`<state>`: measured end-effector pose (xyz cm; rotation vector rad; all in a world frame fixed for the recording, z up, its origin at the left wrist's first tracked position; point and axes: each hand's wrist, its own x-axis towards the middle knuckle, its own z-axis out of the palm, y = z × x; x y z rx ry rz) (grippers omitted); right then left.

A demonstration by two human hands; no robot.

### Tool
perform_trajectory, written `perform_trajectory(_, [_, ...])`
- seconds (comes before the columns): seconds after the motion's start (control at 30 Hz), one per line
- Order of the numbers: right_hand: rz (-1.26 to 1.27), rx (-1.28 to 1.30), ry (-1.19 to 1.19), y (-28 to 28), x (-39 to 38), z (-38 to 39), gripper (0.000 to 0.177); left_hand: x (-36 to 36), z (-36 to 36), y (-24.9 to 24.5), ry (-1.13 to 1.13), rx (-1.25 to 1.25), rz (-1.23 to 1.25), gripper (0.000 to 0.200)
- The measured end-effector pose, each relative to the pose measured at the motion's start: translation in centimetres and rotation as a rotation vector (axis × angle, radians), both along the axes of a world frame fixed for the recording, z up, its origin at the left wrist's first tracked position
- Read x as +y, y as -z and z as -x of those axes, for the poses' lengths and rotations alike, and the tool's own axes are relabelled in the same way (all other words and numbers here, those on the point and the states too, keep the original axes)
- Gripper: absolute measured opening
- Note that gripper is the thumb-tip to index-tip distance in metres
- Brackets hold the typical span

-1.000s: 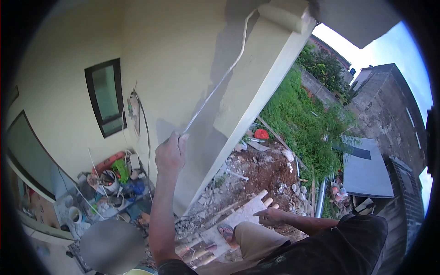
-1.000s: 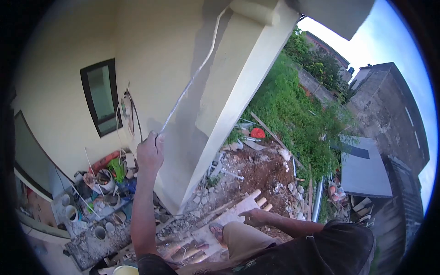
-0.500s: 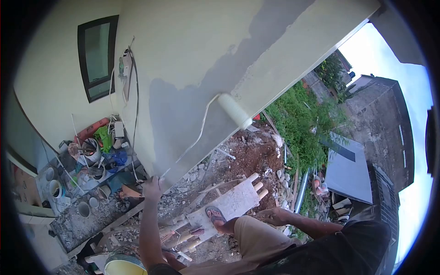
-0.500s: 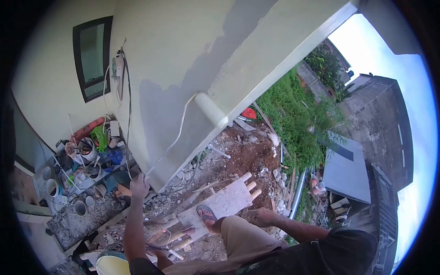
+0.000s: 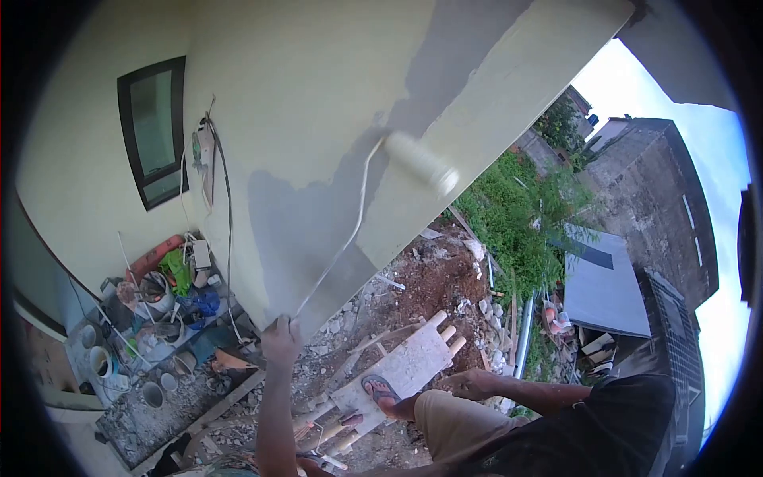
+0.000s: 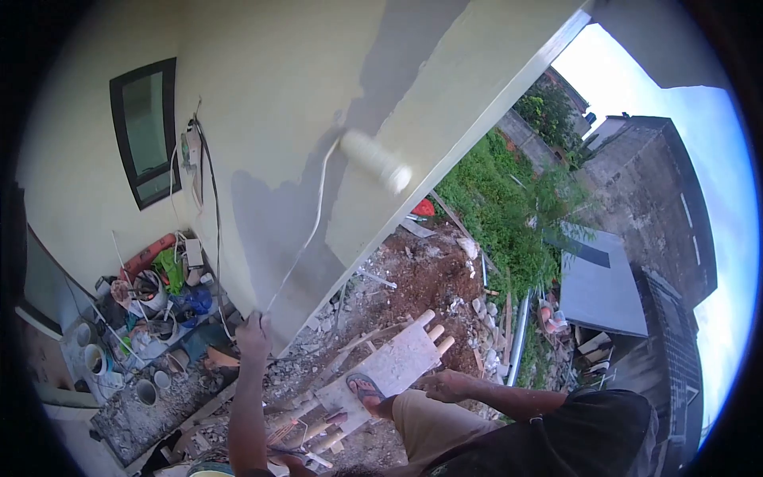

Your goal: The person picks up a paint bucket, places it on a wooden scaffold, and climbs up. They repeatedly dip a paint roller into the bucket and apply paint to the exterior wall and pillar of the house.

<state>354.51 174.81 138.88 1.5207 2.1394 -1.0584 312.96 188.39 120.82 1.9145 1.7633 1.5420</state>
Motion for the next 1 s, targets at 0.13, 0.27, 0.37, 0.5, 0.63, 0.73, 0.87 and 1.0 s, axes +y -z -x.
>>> perform_trajectory(0.13, [-0.039,0.04,0.0,-1.8,1.3,0.9,0.038,4.7,-0.3,-11.0,0.02,-0.047,-0.076,0.018])
perform_trajectory(0.27, [-0.008,0.009,0.023,-4.5,2.2,2.9,0.038,7.1,-0.9,-22.1,0.027,-0.081,-0.085,0.021])
perform_trajectory(0.37, [0.044,-0.017,0.049,-4.6,2.3,2.8,0.039,7.4,-1.0,-22.4,0.009,-0.061,-0.063,0.022])
perform_trajectory(0.5, [-0.059,0.053,-0.011,-3.9,2.7,2.3,0.04,7.2,-0.5,-13.3,0.005,-0.047,-0.054,0.022])
perform_trajectory(0.63, [-0.021,-0.06,-0.015,-4.2,2.2,2.7,0.039,4.8,-0.5,-1.5,0.054,-0.093,0.02,0.02])
perform_trajectory(0.73, [0.004,-0.041,0.02,-4.5,1.6,2.9,0.038,2.8,-0.2,5.6,0.068,-0.112,0.077,0.017])
perform_trajectory(0.87, [0.025,-0.043,0.045,-3.9,1.1,1.9,0.038,2.4,0.9,7.1,0.049,-0.049,0.007,0.019])
perform_trajectory(1.0, [0.071,-0.066,0.06,-2.7,1.4,0.8,0.041,5.7,2.4,-2.5,0.041,-0.018,0.001,0.016])
